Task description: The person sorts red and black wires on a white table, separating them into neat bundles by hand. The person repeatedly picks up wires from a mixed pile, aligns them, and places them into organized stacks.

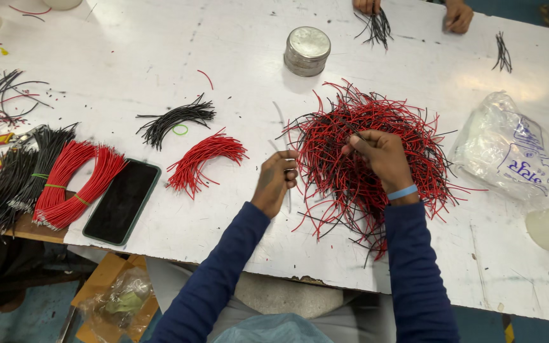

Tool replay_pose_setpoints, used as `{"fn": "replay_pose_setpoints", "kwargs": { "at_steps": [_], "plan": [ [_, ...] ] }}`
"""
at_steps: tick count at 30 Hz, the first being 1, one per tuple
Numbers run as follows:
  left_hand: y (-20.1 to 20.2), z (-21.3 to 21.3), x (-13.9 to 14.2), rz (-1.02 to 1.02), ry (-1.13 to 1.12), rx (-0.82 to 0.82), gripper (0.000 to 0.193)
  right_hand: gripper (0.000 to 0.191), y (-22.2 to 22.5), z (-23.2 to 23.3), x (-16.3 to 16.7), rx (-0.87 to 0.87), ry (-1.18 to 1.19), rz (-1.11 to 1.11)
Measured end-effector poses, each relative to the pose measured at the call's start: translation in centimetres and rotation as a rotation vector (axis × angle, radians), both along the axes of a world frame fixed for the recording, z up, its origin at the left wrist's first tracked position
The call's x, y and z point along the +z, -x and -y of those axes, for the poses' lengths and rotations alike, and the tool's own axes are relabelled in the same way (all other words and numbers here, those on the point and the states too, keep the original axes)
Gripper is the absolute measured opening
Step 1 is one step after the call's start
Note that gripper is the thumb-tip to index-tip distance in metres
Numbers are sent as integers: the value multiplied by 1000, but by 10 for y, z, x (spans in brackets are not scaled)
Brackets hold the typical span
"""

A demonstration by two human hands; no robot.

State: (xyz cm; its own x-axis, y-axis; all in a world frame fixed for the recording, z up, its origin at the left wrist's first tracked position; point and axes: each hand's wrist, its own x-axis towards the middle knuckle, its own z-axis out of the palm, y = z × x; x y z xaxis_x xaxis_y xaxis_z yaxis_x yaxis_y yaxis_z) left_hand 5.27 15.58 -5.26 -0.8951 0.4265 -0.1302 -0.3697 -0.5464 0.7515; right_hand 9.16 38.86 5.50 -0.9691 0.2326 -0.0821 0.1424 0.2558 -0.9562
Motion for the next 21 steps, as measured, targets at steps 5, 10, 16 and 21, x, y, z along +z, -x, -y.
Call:
{"fn": "replay_pose_setpoints", "kwargs": {
  "at_steps": [5,10,16,21],
  "plan": [
    [11,-56,-1,-83,163,-27,26,23,-2,15,-27,59,-281,-282],
    [19,-94,0,-411,385,211,30,33,-14,28,-37,-275,-1184,-228],
    [8,-69,-1,0,62,-84,33,19,-32,37,-6,-340,-618,-330],
    [-14,-66,13,-20,-10,-21,27,45,-43,89,-15,-72,-1084,-402]
  ]
}}
